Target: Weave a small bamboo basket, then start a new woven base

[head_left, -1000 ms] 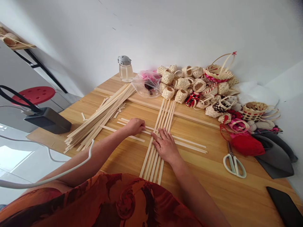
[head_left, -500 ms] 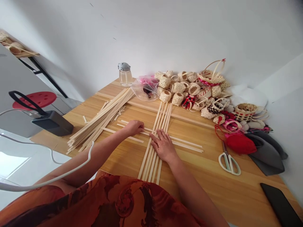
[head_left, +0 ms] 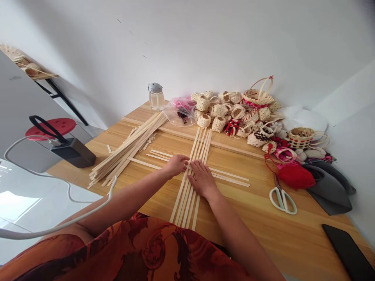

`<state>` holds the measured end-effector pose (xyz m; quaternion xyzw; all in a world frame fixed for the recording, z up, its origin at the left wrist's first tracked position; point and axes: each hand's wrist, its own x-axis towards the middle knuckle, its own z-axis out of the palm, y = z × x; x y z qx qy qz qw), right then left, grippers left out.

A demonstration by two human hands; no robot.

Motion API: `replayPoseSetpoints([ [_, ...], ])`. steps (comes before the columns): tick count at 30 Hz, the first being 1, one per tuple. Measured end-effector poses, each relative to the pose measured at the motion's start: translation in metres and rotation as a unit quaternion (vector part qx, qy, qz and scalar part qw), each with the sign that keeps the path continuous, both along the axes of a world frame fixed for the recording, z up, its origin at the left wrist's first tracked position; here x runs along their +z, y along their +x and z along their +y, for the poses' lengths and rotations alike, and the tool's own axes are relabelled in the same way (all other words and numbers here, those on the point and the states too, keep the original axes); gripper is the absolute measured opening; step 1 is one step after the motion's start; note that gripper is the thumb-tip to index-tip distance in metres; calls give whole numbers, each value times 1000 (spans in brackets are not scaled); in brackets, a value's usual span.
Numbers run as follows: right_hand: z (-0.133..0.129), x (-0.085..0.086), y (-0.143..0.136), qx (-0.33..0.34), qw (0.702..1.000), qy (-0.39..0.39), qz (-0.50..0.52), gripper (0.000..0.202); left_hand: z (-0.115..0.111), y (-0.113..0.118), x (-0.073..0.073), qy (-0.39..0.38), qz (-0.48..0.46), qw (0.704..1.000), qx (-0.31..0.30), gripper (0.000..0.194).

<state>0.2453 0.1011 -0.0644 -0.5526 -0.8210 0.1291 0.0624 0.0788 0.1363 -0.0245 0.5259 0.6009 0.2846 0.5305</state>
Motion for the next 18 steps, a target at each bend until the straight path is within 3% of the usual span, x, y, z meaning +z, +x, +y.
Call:
replayPoseSetpoints([
  [10,1,1,-2,6,1000,-10,-8,66,3,3,4,-42,-21,999,3,32],
  [18,-1,1,0,5,1000,3,-8,67,5,-1,4,53,61,996,-30,30],
])
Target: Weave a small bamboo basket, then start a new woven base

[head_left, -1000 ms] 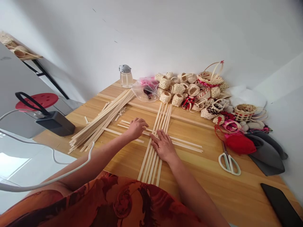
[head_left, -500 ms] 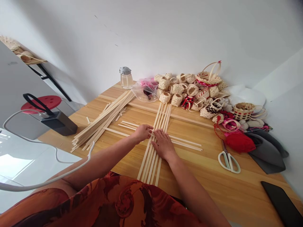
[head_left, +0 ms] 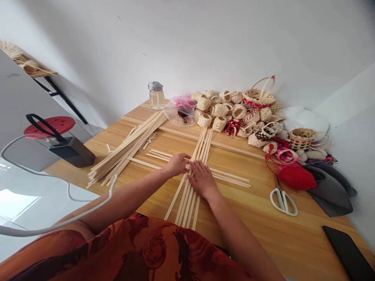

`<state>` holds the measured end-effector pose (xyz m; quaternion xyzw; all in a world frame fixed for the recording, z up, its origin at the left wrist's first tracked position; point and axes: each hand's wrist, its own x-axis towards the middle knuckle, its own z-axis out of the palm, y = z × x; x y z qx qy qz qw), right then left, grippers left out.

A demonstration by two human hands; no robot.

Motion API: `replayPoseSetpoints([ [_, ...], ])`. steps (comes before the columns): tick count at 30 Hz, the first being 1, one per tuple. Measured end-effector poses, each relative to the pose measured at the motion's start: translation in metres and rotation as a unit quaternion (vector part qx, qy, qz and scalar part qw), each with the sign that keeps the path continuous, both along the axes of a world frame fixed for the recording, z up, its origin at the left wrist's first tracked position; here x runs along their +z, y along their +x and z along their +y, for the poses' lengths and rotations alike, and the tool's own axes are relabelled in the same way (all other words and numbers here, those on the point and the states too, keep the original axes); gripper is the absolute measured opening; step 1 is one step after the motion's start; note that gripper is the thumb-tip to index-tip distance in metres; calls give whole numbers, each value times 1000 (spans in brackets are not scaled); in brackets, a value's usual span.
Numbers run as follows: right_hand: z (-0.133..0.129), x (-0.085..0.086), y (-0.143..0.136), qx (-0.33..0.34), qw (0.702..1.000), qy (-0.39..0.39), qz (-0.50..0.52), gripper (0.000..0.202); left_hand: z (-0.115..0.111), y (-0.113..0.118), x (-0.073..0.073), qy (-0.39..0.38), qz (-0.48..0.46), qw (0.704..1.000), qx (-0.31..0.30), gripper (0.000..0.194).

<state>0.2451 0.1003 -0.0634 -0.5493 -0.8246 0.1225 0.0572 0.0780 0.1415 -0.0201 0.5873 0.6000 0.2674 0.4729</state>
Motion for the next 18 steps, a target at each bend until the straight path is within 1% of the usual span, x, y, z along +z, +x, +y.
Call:
replayPoseSetpoints([
  [3,-1,0,1,5,1000,10,6,67,5,-14,3,79,57,995,2,24],
  [5,-1,0,2,6,1000,14,11,67,3,-22,2,107,84,991,-8,18],
  [8,-1,-1,1,1,1000,16,13,67,-12,-28,-7,107,93,989,-41,15],
  [11,-1,-1,1,-1,1000,19,13,67,-28,-25,-19,96,81,990,-56,23],
  [13,-1,-1,1,2,1000,20,12,64,-34,-22,-24,95,75,991,-59,25],
  [15,-1,0,0,7,1000,23,11,59,-35,-21,-25,99,73,991,-60,25],
  [18,-1,0,0,9,1000,27,8,56,-36,-20,-22,103,76,990,-62,25],
])
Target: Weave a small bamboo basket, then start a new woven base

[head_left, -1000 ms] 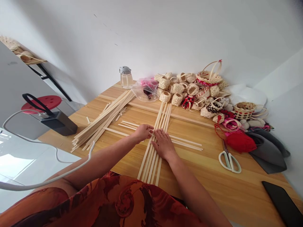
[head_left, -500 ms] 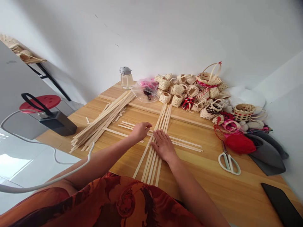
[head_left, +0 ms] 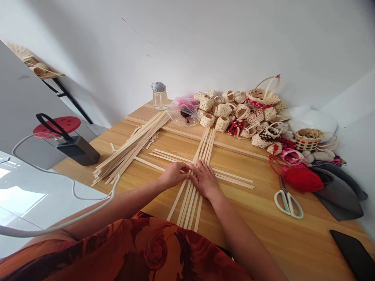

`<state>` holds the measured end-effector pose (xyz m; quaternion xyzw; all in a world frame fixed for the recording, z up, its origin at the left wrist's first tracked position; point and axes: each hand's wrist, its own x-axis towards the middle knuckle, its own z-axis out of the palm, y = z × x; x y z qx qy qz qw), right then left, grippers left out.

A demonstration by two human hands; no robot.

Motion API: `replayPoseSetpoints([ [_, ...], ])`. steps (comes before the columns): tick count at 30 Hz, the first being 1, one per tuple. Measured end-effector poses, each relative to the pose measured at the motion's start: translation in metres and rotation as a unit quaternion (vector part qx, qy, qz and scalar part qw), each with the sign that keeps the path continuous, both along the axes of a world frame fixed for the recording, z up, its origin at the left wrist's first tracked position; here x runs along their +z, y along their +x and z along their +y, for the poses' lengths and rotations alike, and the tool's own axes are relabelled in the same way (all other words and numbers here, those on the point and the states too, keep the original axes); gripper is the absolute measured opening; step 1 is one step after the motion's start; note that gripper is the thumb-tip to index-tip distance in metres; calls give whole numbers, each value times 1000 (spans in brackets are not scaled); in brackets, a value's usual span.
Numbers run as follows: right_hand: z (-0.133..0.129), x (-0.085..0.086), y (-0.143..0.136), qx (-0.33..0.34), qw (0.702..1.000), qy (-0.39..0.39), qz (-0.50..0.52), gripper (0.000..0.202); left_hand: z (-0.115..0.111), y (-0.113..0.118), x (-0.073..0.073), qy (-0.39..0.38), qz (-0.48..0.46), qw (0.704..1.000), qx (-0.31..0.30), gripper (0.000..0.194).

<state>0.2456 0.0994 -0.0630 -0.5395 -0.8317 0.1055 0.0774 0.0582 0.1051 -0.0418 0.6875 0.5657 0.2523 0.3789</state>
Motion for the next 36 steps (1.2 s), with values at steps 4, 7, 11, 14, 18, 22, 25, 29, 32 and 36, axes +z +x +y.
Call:
replayPoseSetpoints([
  [4,1,-1,0,-2,1000,-7,6,56,-4,2,4,5,14,1000,-2,28],
  [7,1,-1,0,-1,1000,-6,14,56,-6,3,4,10,20,1000,1,29],
  [11,0,-1,0,-3,1000,3,19,55,-7,4,0,19,26,999,-6,28],
  [14,0,-2,0,-2,1000,9,16,53,-9,5,-1,33,43,998,-17,27],
  [18,1,-3,1,-2,1000,15,9,53,-6,4,2,74,78,993,-42,17],
  [22,1,-5,2,10,999,38,6,53,18,-2,5,140,122,982,-41,22],
  [25,1,-6,2,16,999,44,7,53,41,-7,4,150,165,974,-28,19],
  [29,1,-3,1,13,999,38,11,53,58,-10,1,128,218,967,25,13],
  [32,-3,1,0,7,999,37,21,53,59,-9,3,106,237,965,30,13],
  [36,-6,5,0,5,999,20,40,54,64,-10,8,73,251,965,17,15],
])
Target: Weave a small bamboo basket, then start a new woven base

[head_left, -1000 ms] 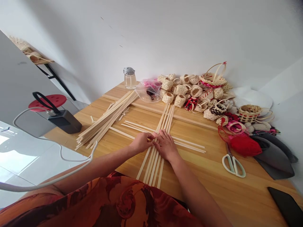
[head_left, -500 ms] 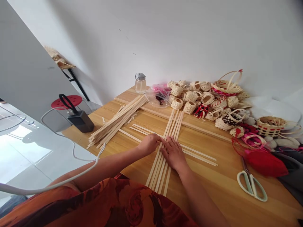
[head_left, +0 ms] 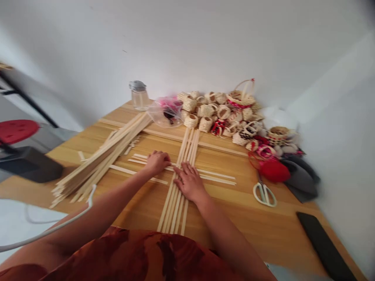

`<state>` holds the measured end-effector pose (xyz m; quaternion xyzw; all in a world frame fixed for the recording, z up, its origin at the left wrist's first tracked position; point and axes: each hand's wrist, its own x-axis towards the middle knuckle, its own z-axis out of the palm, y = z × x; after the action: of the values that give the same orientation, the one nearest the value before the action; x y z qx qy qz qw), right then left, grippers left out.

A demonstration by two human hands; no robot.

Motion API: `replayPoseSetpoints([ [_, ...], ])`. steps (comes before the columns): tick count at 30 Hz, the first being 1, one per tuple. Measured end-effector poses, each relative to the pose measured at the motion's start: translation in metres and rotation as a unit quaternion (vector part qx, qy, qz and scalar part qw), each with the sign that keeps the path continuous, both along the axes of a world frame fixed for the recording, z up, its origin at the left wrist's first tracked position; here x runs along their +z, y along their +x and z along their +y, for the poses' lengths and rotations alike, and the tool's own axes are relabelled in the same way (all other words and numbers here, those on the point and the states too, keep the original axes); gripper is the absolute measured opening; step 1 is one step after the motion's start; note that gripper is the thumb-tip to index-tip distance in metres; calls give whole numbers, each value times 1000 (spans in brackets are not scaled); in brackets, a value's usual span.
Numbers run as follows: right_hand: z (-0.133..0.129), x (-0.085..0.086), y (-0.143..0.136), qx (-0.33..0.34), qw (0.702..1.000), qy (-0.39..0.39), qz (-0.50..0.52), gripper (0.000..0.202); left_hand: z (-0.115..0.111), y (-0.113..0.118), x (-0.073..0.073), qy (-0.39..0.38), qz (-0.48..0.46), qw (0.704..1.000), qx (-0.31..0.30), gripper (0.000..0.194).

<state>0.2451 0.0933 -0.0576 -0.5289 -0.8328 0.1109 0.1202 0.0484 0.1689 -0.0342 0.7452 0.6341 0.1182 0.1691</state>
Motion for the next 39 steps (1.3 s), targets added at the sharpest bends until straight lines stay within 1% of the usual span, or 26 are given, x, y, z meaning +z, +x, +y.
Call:
replayPoseSetpoints([
  [5,2,-3,3,-6,1000,-19,9,57,16,-1,0,-40,21,999,-16,24],
  [13,1,-1,3,-2,1000,-26,10,59,25,0,1,-73,58,995,-24,20],
  [18,1,0,3,0,1000,-27,8,58,32,1,-2,-61,60,994,-62,15],
  [22,2,-1,3,-3,1000,-21,4,56,33,0,-3,-48,63,994,-78,14],
  [31,3,-3,3,-4,1000,-17,-1,56,32,0,2,-50,77,992,-89,14],
  [39,4,-2,2,-5,1000,-18,-5,56,35,-2,0,-42,66,993,-90,9],
])
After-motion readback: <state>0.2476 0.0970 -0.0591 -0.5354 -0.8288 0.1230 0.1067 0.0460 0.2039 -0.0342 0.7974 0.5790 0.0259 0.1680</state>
